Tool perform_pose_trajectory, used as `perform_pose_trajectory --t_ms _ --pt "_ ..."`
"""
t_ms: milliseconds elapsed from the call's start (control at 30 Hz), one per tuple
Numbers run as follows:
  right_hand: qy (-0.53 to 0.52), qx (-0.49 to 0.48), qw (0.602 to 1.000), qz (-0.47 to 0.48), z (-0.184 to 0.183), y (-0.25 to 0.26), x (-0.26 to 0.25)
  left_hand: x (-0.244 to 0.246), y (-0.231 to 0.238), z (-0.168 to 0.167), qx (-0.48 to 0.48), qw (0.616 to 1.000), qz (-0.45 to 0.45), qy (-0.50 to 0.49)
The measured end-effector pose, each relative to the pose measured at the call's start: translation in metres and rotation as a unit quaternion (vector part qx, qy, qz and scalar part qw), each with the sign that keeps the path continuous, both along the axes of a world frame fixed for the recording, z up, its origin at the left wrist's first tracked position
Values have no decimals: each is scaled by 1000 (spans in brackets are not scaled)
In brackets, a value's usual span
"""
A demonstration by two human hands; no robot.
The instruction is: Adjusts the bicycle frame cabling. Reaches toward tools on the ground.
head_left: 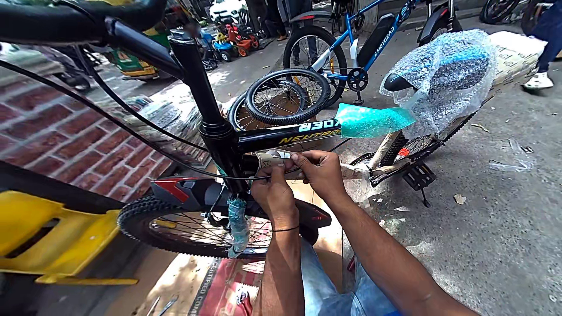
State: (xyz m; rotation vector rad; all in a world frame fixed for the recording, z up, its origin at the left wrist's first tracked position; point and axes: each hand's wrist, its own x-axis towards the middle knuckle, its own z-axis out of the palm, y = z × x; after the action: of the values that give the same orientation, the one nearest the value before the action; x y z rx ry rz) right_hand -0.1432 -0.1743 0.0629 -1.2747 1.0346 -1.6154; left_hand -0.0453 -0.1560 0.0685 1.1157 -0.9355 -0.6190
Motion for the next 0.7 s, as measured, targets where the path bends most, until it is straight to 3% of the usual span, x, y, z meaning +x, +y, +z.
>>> perform_pose_trajectory --t_ms 200,367,467,600,700 --pt "85 70 993 49 -2 -15 5 6 0 -8 17 999 3 -47" --pt "0 138 980 141 18 -9 6 10 6 -1 56 996 -7 -68" --pt "-24 159 973 163 26 -8 3 23 10 1 80 983 -23 -164" --pt "12 131 981 146 23 -13 -2 38 16 0 54 938 -35 -342" --pt "36 121 980 154 23 -15 -6 47 14 2 42 924 -50 -376"
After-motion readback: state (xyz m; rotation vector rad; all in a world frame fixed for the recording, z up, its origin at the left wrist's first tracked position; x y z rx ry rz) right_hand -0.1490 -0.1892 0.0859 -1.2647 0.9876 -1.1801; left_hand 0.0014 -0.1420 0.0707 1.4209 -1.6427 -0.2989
